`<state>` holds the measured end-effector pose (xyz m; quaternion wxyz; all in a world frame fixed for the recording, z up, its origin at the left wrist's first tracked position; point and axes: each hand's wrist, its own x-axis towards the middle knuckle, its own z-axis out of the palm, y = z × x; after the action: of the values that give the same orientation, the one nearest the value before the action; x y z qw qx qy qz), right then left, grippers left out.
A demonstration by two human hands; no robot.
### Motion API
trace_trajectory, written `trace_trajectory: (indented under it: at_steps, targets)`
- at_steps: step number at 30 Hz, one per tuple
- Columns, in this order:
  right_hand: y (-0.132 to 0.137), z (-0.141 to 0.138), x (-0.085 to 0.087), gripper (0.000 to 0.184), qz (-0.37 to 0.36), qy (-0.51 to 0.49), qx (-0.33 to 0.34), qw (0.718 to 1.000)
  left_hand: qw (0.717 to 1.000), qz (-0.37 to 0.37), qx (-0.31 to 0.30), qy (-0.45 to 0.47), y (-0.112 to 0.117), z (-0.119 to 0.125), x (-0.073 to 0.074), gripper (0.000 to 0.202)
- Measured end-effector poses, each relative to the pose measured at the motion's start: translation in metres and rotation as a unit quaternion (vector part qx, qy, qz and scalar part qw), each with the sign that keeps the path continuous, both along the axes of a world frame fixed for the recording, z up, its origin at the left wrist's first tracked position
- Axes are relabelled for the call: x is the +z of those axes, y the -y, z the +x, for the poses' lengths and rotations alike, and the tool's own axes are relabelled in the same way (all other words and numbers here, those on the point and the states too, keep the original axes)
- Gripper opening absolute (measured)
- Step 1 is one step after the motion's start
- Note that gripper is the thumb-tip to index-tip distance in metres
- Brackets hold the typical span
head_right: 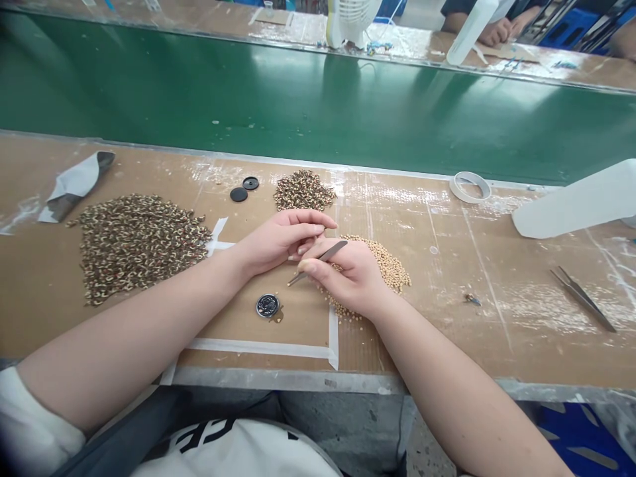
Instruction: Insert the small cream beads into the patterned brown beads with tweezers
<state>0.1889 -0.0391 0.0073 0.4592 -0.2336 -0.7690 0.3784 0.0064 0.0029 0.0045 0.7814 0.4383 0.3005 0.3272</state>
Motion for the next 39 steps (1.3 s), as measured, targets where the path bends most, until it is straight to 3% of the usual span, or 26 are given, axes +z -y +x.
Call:
trace_trajectory:
  at_steps: [13, 30, 39]
  targets:
    - [0.0000, 0.0020, -0.0026, 0.012, -0.019, -0.005, 0.003, 1.000, 1.000, 0.025, 0.004, 0.000, 0.0012, 0.0006, 0.0002, 0.005]
    - [-0.0011, 0.0017, -0.0013, 0.013, -0.020, 0.002, -0.002, 1.000, 1.000, 0.026, 0.009, -0.001, 0.0013, 0.0008, -0.0003, 0.003]
    - [-0.0007, -0.0004, 0.0026, 0.014, -0.007, 0.005, -0.008, 1.000, 1.000, 0.002, 0.008, -0.017, 0.0002, 0.0004, 0.0000, 0.022]
